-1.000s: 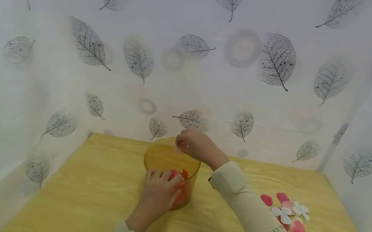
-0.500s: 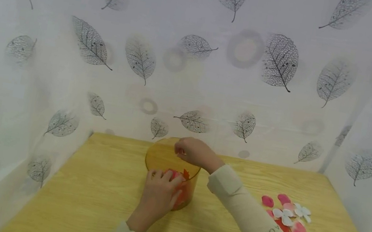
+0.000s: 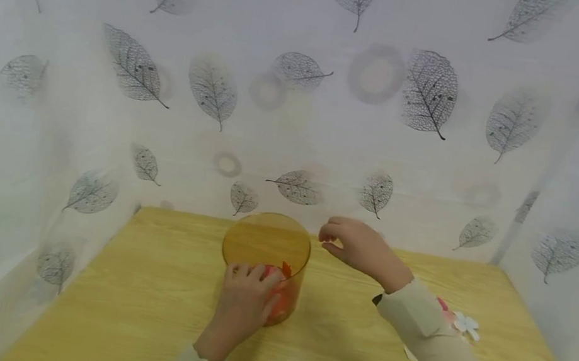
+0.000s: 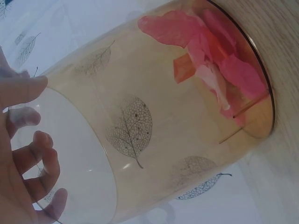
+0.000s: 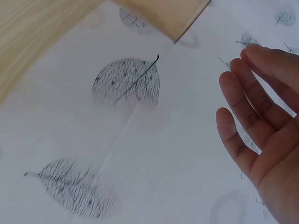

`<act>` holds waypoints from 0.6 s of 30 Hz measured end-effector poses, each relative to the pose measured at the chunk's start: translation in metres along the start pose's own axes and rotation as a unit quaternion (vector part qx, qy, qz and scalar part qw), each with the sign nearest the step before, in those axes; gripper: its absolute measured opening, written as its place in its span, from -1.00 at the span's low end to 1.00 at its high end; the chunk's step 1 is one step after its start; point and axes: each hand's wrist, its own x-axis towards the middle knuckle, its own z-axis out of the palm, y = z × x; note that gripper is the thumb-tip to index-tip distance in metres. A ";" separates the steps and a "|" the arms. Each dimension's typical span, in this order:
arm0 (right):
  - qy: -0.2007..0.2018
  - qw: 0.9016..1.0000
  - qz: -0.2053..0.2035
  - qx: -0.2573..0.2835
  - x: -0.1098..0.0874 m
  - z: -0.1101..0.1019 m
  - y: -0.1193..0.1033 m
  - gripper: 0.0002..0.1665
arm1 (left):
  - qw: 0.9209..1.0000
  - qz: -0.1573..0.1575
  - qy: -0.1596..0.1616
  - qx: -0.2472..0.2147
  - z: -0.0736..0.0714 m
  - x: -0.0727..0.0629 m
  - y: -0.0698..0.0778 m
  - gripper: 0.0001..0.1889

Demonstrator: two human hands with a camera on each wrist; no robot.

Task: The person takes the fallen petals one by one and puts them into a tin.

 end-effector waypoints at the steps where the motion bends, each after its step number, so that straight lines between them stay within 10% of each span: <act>1: 0.003 1.000 0.005 -0.002 -0.009 -0.003 0.003 -0.90 | 1.000 0.000 0.000 0.000 0.000 0.000 0.000 -0.64; 18: -0.076 0.982 0.174 -0.019 -0.157 -0.004 0.103 -0.86 | 1.000 -0.001 0.007 -0.011 0.008 -0.001 -0.002 -0.62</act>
